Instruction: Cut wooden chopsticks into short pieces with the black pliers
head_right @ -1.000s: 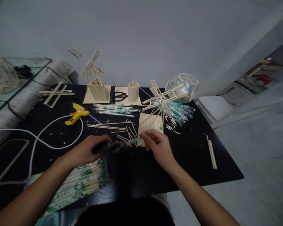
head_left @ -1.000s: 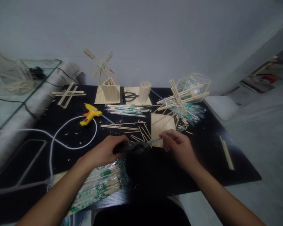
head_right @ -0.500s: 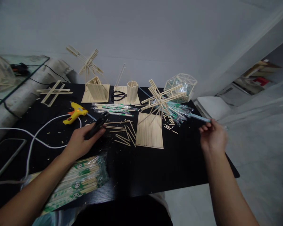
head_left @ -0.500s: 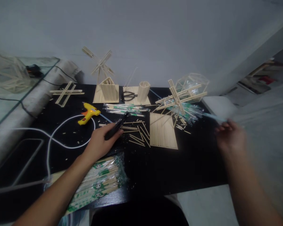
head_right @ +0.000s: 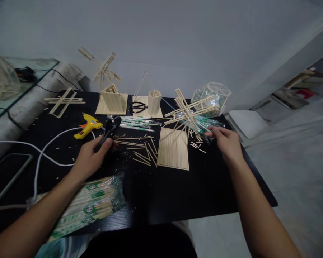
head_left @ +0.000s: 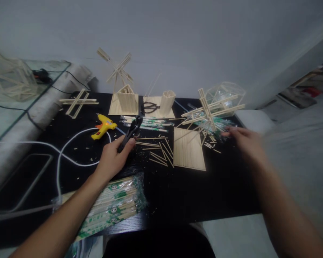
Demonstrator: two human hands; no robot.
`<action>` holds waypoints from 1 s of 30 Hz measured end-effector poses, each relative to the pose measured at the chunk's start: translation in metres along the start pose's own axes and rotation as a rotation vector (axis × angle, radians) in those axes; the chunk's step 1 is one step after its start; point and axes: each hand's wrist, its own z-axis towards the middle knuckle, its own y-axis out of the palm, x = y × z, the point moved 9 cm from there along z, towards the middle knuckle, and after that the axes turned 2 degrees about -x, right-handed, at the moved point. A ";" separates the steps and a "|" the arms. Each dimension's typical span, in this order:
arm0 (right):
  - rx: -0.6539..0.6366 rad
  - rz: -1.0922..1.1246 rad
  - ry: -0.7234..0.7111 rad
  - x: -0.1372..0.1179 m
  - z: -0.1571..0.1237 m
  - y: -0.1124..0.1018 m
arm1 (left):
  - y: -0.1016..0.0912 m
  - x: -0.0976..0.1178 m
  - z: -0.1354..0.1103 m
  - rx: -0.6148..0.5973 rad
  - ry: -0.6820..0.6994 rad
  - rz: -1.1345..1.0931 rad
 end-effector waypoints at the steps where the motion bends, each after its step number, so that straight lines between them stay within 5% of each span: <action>1: 0.039 0.021 -0.006 -0.002 -0.005 -0.007 | 0.000 0.000 0.000 -0.010 -0.005 -0.027; 4: 0.179 0.055 -0.074 -0.011 -0.025 -0.025 | 0.004 -0.003 -0.001 -0.047 -0.041 -0.160; 8: 0.225 -0.136 -0.366 -0.049 -0.069 -0.024 | 0.006 -0.009 -0.001 -0.058 -0.105 -0.294; 12: -0.128 -0.173 -0.558 -0.079 -0.111 0.035 | 0.004 -0.007 0.000 -0.027 -0.078 -0.307; 15: -0.504 -0.140 -0.571 -0.083 -0.129 0.101 | 0.004 -0.005 0.001 -0.017 -0.043 -0.254; 18: -0.718 -0.153 -0.635 -0.083 -0.135 0.154 | 0.002 0.002 0.003 -0.003 -0.014 -0.213; 25: -0.803 -0.371 -0.622 -0.079 -0.107 0.214 | -0.018 0.055 0.004 0.054 0.056 -0.489; 30: -0.840 -0.539 -0.597 -0.077 -0.104 0.242 | -0.006 0.081 0.015 0.024 0.071 -0.632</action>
